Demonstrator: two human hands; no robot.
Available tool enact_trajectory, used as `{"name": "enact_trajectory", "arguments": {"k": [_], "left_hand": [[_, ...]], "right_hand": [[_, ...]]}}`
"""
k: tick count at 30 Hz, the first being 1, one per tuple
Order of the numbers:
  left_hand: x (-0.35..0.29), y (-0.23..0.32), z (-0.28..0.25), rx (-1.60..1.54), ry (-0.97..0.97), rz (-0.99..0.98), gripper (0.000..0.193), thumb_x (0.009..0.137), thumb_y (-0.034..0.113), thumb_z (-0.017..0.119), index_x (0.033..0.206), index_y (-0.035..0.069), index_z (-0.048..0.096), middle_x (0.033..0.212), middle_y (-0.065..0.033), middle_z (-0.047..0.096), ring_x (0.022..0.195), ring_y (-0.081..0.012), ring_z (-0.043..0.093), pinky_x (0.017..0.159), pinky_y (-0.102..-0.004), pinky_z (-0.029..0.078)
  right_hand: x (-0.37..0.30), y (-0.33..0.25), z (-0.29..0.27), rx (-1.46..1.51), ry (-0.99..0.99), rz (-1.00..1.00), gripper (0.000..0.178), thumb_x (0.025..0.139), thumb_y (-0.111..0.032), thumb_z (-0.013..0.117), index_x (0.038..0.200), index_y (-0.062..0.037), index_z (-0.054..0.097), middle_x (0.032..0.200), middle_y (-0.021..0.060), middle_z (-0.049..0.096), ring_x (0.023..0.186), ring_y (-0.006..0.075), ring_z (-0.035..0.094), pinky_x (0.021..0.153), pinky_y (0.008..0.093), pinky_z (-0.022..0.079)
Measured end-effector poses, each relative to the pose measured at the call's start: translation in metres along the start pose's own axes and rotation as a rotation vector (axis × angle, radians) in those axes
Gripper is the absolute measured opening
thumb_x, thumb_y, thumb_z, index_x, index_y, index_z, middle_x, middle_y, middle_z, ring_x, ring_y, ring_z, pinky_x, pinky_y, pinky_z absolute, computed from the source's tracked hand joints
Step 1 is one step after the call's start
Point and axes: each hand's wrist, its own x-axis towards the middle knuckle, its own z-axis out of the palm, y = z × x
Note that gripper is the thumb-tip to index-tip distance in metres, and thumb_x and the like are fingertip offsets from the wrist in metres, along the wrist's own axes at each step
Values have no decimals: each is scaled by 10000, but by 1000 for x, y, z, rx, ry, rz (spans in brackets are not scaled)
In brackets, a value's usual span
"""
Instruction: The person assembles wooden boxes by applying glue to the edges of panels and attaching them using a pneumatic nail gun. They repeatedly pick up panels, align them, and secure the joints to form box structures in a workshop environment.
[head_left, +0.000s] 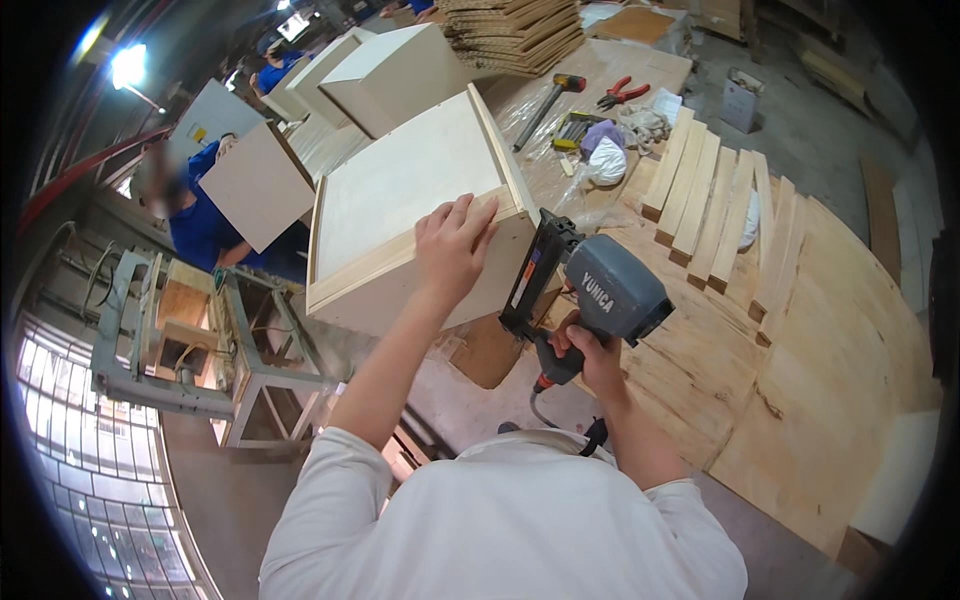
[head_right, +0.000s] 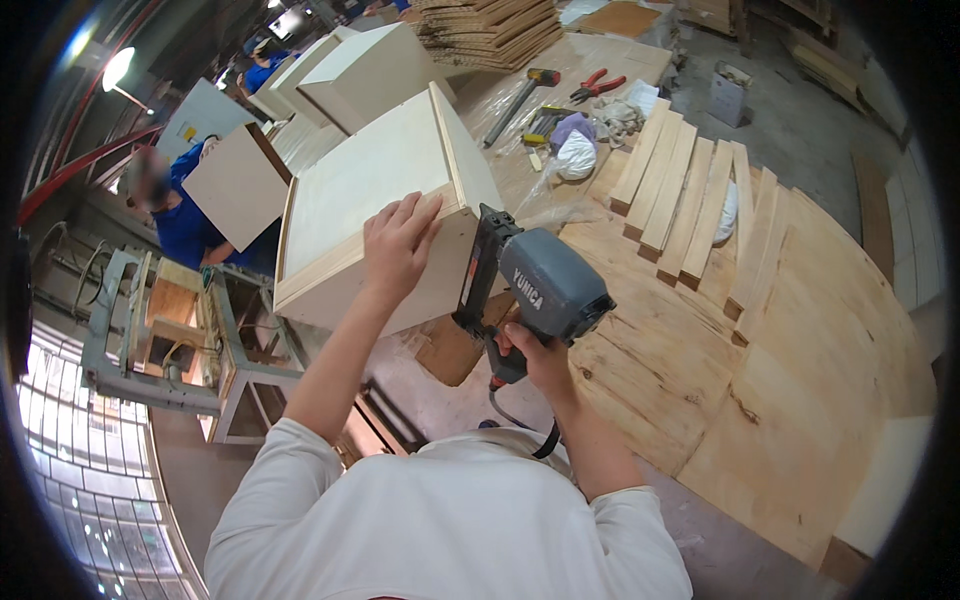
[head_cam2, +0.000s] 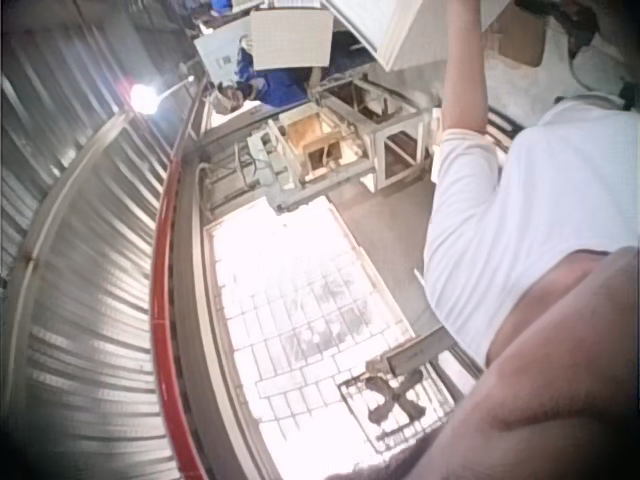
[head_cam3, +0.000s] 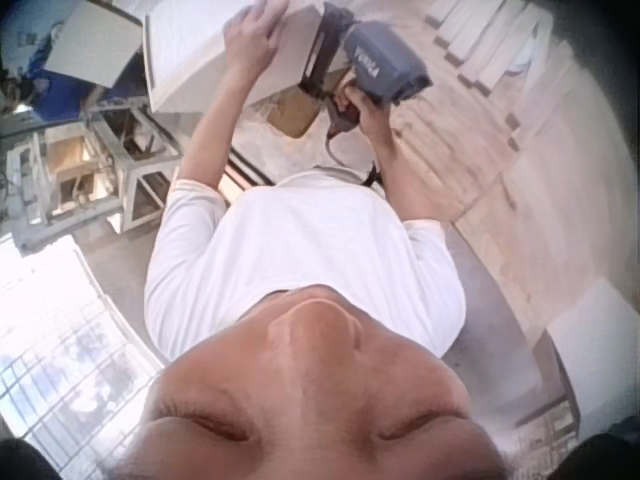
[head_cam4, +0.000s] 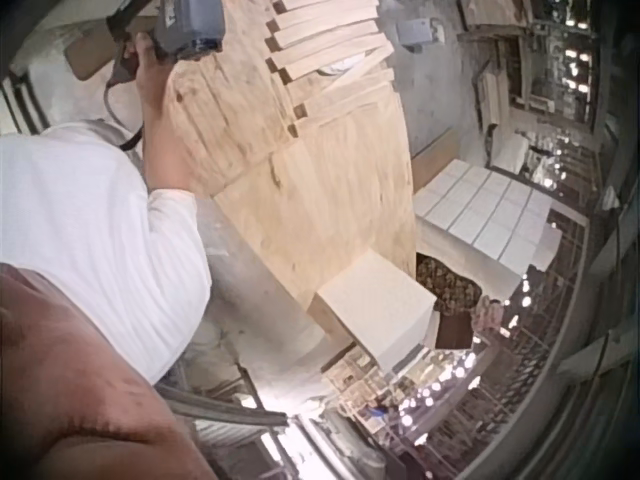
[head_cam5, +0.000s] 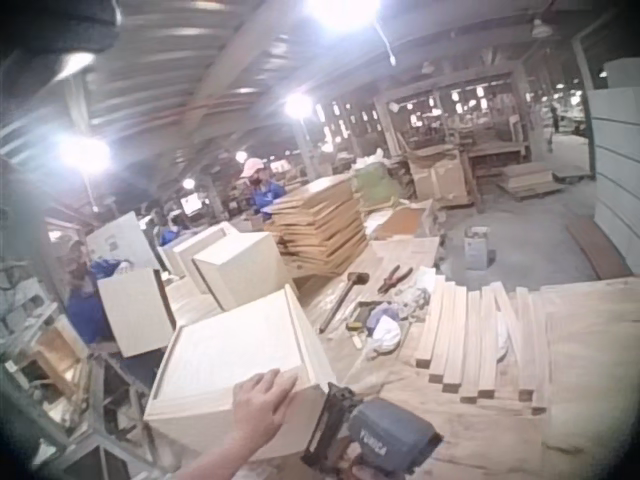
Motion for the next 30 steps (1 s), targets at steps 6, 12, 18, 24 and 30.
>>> {"name": "enact_trajectory", "arguments": {"k": [6, 12, 18, 24, 30], "left_hand": [[-16, -21, -8, 61, 13, 108, 373, 880, 156, 596, 1248, 222, 595, 1256, -94, 586, 1132, -261, 540, 952, -415, 362], [-16, -25, -5, -6, 58, 114, 362, 861, 158, 620, 1217, 223, 613, 1235, -85, 598, 1109, -258, 551, 940, -407, 370], [-18, -29, -2, -15, 96, 130, 349, 855, 161, 629, 1199, 221, 622, 1220, -83, 605, 1078, -267, 561, 924, -408, 379], [-14, -32, -6, -39, 52, 131, 339, 860, 179, 624, 1195, 229, 625, 1239, -95, 593, 1071, -286, 554, 927, -418, 387], [-43, -80, -41, -25, -24, 95, 304, 864, 180, 616, 1161, 223, 661, 1228, -105, 596, 1066, -304, 547, 920, -421, 406]], "right_hand": [[-1, 27, 18, -67, 65, -86, 104, 883, -120, 609, 873, -25, 569, 701, 45, 570, 644, 150, 567, 661, 320, 472], [-4, 47, 29, -122, 77, -144, 71, 883, -80, 607, 879, -21, 569, 700, 42, 570, 643, 138, 564, 610, 294, 466], [-3, 58, 38, -218, 136, -181, 85, 881, -89, 611, 853, -20, 573, 715, 41, 580, 638, 134, 559, 599, 292, 464], [3, 68, 38, -216, 147, -242, 93, 872, -88, 607, 824, -15, 575, 693, 40, 578, 637, 134, 562, 592, 293, 462], [-12, 79, 48, -296, 103, -184, 83, 871, -85, 620, 866, -12, 580, 714, 41, 589, 652, 135, 575, 608, 292, 466]]}}
